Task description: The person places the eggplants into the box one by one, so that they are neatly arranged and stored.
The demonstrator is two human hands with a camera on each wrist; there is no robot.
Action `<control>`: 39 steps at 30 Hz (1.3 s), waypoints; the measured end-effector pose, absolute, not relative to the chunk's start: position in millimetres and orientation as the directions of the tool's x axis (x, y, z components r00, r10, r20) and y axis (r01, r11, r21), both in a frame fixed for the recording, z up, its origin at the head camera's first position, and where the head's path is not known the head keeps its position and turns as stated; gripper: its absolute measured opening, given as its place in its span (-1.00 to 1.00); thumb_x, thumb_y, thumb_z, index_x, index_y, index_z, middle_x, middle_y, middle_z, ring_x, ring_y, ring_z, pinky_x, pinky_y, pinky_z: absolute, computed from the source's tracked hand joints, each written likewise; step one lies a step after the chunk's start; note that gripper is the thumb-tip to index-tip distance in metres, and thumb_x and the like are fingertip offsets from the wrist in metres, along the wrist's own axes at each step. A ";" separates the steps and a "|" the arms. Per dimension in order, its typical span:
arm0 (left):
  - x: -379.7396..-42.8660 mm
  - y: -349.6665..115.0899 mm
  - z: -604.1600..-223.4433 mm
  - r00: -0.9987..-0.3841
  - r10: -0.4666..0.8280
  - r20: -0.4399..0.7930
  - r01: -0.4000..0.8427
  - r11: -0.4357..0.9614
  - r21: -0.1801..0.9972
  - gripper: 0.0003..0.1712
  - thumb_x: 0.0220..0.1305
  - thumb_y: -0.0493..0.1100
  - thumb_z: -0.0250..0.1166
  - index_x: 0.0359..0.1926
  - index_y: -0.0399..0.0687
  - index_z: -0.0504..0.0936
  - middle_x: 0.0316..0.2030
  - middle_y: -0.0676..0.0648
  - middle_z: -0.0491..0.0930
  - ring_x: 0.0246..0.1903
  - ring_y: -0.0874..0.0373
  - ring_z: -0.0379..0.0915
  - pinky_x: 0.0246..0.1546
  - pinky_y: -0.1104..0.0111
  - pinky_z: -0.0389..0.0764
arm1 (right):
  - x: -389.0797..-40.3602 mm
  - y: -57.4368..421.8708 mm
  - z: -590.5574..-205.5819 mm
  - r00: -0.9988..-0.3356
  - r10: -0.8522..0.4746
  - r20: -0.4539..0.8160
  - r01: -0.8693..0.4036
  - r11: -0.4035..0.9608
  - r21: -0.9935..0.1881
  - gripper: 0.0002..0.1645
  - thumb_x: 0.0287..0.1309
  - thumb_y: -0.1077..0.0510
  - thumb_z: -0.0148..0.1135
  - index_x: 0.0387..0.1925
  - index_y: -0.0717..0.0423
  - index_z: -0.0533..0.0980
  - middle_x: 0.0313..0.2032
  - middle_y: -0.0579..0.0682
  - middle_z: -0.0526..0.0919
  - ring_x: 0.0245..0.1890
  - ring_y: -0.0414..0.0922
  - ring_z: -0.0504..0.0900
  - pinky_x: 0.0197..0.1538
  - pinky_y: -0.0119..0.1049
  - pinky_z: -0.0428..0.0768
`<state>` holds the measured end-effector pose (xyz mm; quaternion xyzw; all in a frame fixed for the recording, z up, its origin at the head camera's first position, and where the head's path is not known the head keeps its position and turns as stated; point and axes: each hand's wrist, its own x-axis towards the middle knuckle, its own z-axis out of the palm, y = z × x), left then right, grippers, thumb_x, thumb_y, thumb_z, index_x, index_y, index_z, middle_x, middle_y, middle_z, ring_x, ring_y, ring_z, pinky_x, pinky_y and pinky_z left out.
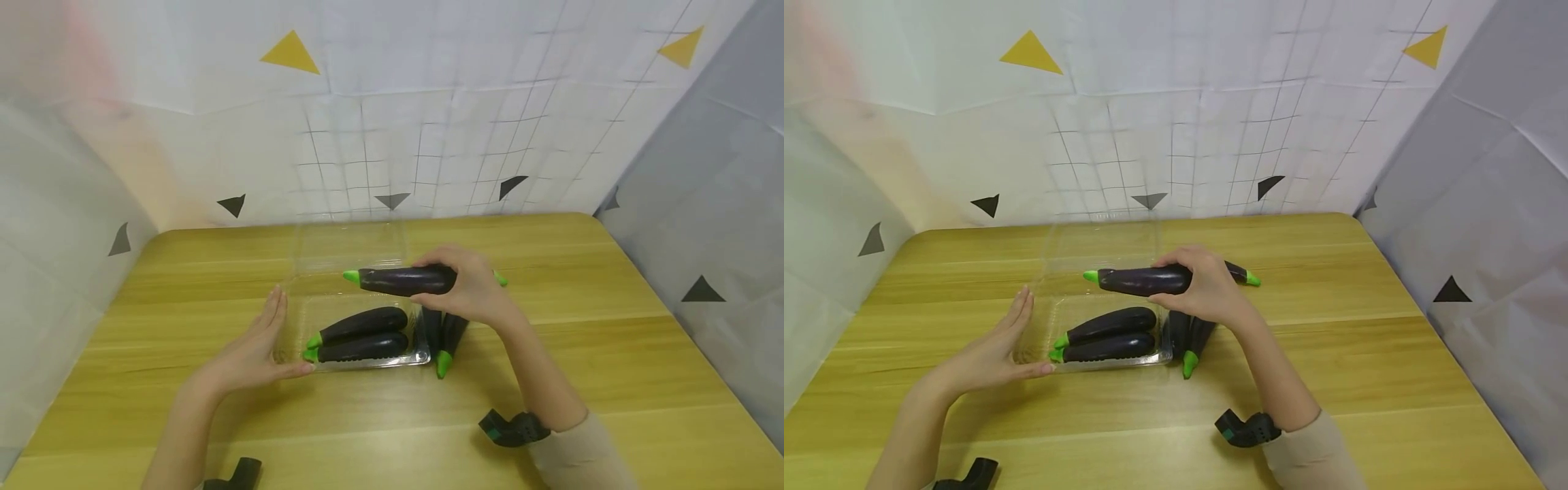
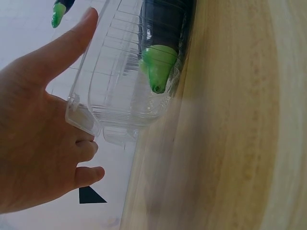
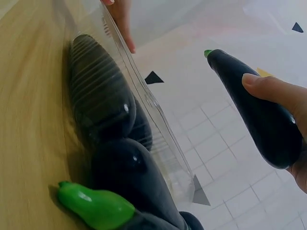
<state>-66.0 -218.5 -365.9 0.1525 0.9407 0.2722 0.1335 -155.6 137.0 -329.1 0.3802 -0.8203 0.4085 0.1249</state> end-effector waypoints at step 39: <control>-65.0 -217.6 -363.5 -0.916 0.369 -0.157 0.220 0.790 0.572 0.47 0.02 0.47 0.27 0.47 -0.21 -0.50 0.45 -0.15 -0.66 0.43 -0.26 -0.48 0.30 -0.20 -0.05 | -174.6 49.6 -385.8 -0.688 -0.670 0.278 -0.714 0.559 -0.421 -0.40 0.01 -0.05 0.46 0.09 0.10 0.57 0.04 -0.01 0.62 0.09 -0.06 0.55 0.13 -0.18 0.52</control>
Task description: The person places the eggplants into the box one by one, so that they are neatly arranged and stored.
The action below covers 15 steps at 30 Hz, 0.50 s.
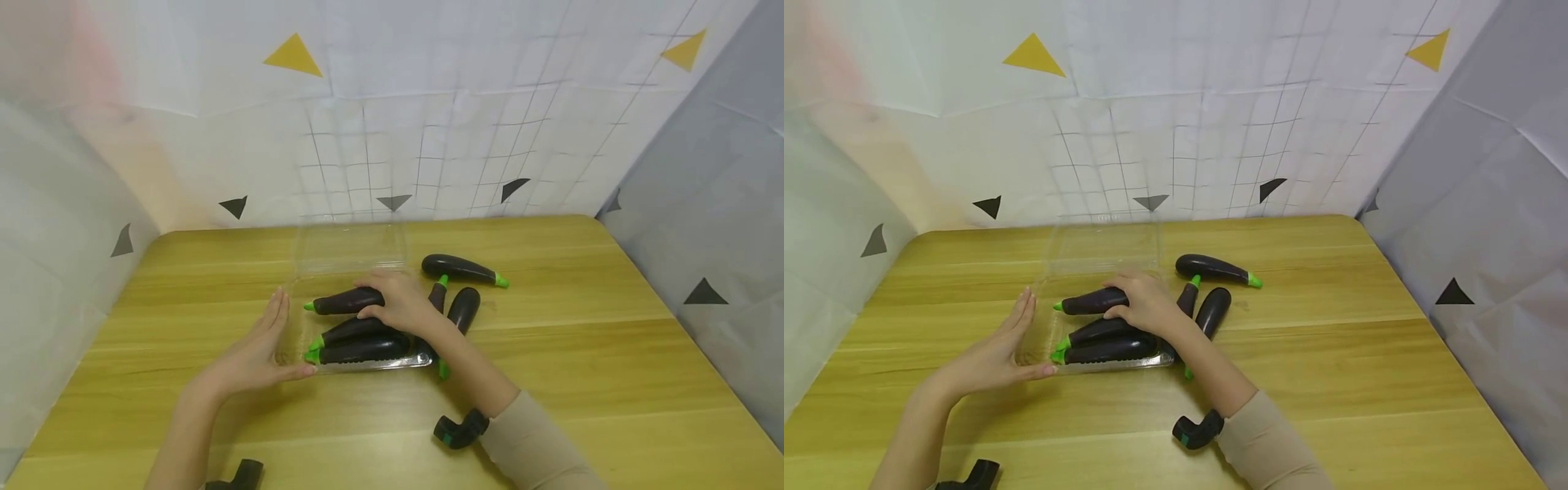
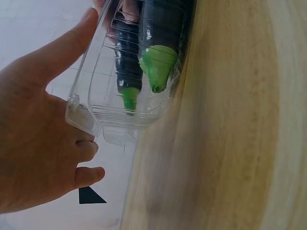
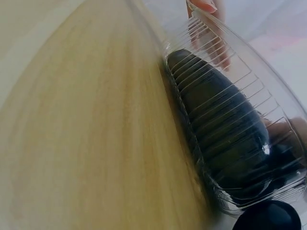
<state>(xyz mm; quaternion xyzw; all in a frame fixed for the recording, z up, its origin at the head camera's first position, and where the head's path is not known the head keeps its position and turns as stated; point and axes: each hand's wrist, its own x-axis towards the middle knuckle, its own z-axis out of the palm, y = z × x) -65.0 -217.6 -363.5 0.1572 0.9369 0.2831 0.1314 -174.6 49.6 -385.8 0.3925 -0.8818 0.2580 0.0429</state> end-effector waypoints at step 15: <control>-65.3 -217.4 -364.7 -0.916 0.371 -0.153 0.229 0.797 0.559 0.47 0.02 0.46 0.28 0.46 -0.24 -0.49 0.44 -0.15 -0.67 0.42 -0.29 -0.44 0.29 -0.20 -0.01 | -174.7 70.1 -386.0 -0.665 -0.648 0.371 -0.720 0.424 -0.550 -0.29 -0.04 0.03 0.50 0.19 0.07 0.51 0.12 -0.06 0.59 0.14 -0.13 0.51 0.19 -0.24 0.46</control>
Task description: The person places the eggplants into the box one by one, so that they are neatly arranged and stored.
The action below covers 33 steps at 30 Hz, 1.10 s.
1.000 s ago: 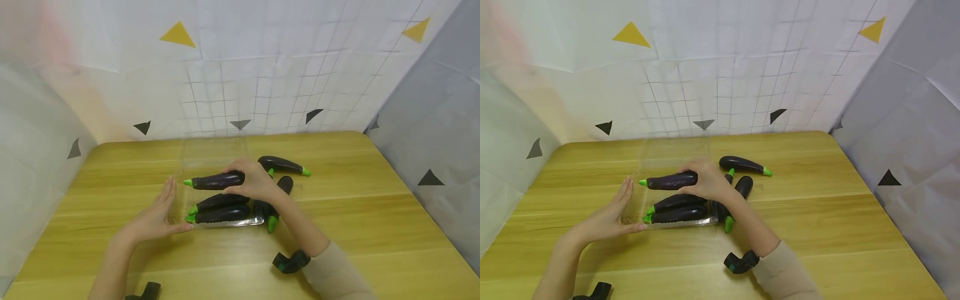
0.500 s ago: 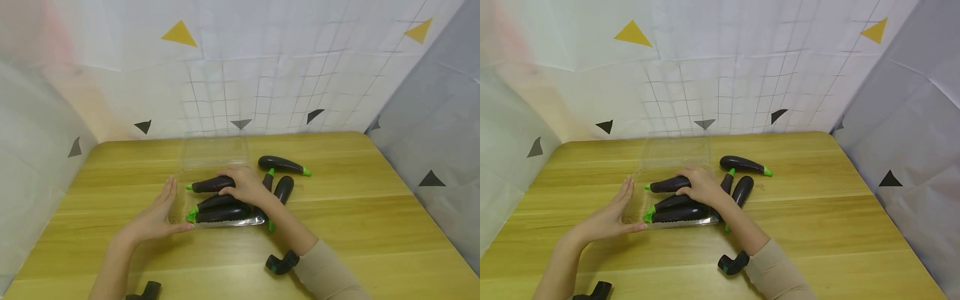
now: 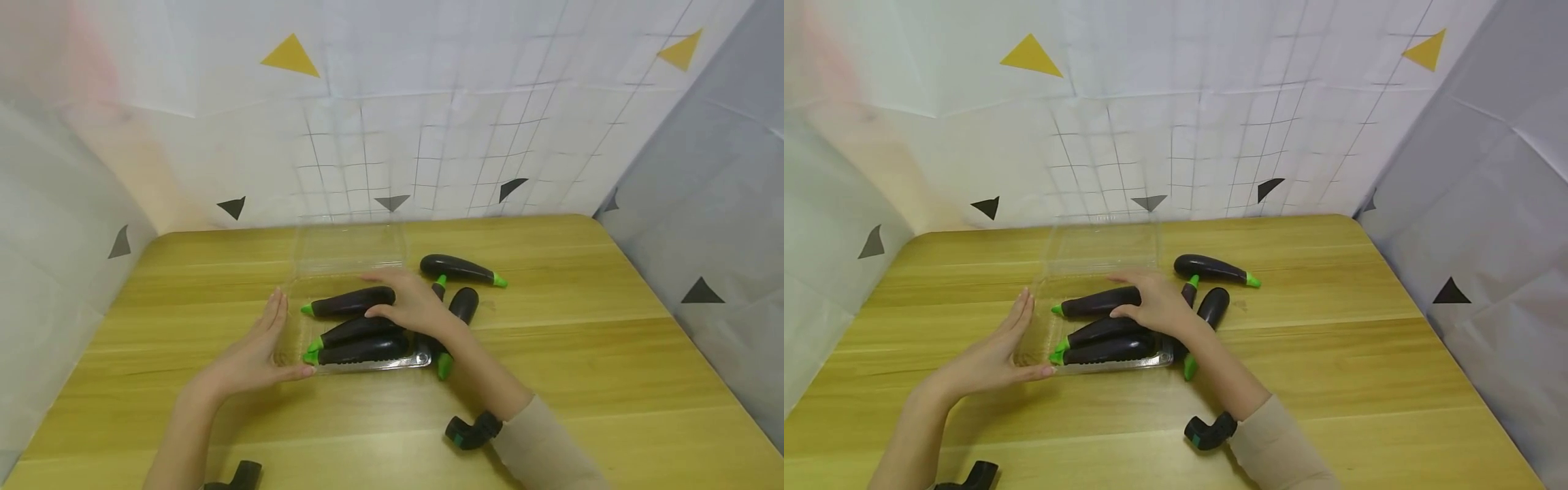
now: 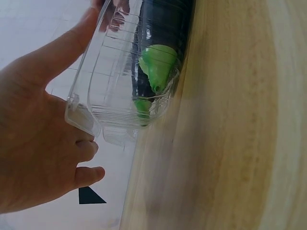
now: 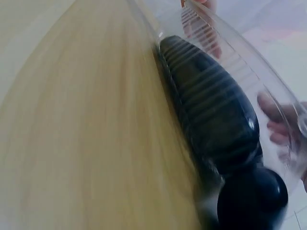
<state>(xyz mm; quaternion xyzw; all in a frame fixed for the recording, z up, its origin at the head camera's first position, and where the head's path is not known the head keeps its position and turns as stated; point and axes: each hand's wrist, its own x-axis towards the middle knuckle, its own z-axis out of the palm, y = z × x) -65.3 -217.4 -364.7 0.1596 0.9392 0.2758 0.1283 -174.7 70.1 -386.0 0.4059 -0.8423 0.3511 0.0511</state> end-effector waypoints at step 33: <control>-66.7 -215.3 -367.2 -0.918 0.360 -0.167 0.212 0.802 0.559 0.48 0.00 0.48 0.28 0.47 -0.19 -0.50 0.44 -0.10 -0.69 0.44 -0.24 -0.46 0.31 -0.17 -0.02 | -147.4 198.0 -368.1 -0.687 -0.600 0.410 -0.676 0.321 -0.663 -0.29 -0.29 0.17 0.63 0.03 0.11 0.56 -0.03 0.02 0.65 0.02 -0.18 0.53 0.12 -0.28 0.48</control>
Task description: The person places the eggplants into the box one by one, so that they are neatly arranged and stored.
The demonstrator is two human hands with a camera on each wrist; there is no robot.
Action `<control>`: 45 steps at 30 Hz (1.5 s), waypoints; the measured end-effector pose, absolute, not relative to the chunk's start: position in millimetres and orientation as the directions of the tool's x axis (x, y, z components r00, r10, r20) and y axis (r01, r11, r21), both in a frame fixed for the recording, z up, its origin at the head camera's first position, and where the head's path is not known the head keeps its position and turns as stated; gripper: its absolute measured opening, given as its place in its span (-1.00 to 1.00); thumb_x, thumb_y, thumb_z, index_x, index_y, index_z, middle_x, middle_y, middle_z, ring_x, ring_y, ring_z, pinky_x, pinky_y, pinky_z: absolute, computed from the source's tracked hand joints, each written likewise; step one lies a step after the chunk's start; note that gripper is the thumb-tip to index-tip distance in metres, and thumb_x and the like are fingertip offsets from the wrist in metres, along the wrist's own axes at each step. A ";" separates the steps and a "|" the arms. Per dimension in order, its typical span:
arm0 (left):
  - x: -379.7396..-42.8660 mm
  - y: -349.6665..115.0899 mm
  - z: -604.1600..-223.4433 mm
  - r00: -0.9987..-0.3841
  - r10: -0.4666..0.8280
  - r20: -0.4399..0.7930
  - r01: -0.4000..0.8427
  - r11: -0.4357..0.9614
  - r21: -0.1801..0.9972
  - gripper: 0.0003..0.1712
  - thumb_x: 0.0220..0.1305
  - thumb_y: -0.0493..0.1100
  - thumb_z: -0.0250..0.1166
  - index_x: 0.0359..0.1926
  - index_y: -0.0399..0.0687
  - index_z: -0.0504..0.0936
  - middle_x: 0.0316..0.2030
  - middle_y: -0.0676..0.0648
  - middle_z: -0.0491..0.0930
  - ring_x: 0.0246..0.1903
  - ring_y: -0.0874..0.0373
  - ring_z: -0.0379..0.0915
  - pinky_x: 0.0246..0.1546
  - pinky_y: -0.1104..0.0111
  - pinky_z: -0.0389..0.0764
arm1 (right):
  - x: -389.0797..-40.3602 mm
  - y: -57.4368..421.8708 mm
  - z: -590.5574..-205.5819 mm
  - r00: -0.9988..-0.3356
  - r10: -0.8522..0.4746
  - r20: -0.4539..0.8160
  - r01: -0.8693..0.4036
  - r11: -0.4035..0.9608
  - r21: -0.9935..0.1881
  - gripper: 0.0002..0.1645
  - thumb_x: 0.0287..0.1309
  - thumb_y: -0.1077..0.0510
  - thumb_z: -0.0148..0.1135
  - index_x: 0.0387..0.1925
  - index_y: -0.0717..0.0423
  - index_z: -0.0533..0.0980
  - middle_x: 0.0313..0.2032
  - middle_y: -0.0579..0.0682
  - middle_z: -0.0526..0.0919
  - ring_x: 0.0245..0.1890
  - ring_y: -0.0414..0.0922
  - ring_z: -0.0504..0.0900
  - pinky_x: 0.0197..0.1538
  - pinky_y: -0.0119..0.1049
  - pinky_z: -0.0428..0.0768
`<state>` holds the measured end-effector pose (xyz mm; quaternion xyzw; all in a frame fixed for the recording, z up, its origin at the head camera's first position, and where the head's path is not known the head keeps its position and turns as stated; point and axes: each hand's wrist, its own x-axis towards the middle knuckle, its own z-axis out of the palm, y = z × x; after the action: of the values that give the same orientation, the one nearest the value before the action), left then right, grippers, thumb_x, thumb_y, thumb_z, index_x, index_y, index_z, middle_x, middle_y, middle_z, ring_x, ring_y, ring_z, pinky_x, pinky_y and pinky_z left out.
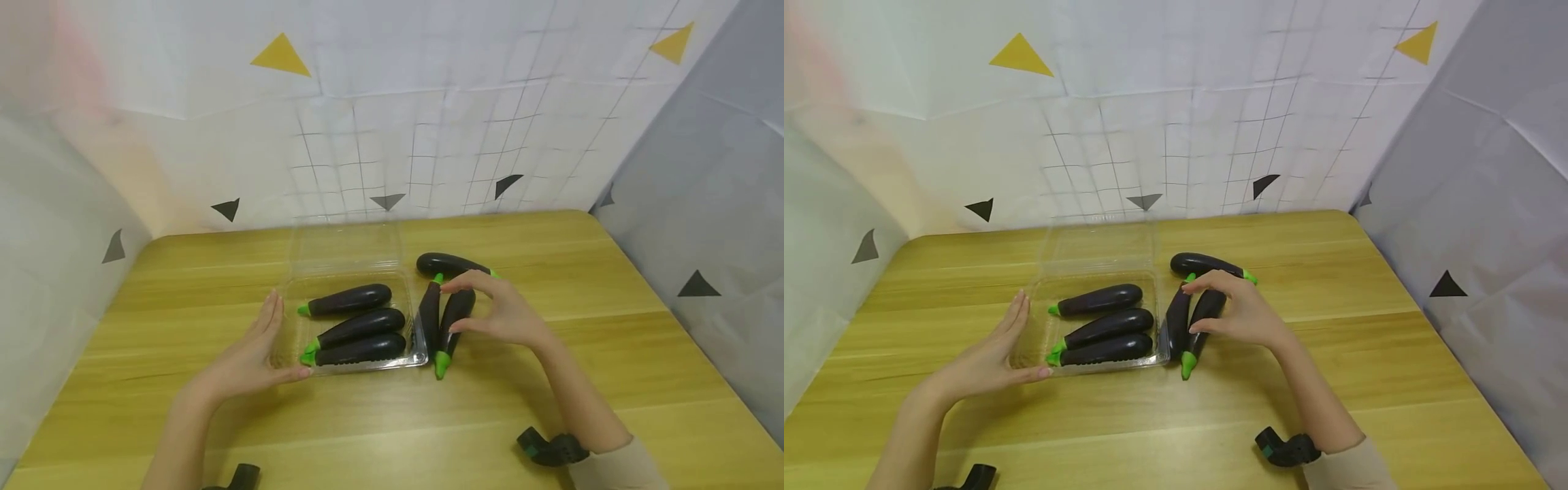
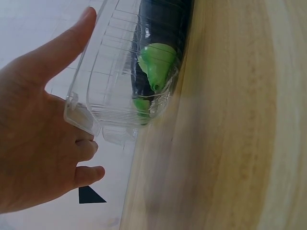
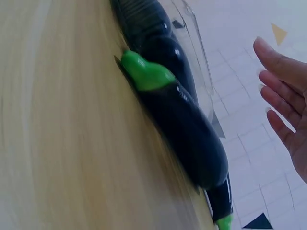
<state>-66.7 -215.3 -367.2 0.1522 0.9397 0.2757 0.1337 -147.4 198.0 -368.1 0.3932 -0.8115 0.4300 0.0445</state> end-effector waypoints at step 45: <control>-66.1 -215.8 -366.5 -0.919 0.353 -0.176 0.198 0.799 0.568 0.47 0.01 0.45 0.30 0.47 -0.18 -0.51 0.44 -0.08 -0.70 0.44 -0.24 -0.45 0.31 -0.17 -0.02 | -169.1 242.5 -387.1 -0.664 -0.746 0.054 -0.613 0.501 -0.611 -0.35 -0.39 0.34 0.61 -0.13 -0.05 0.58 -0.09 -0.19 0.62 -0.01 -0.13 0.53 0.13 -0.12 0.46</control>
<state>-66.1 -215.8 -366.5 0.1468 0.9383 0.2811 0.1380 -169.1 242.5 -387.1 0.3954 -0.8593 0.3055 -0.1090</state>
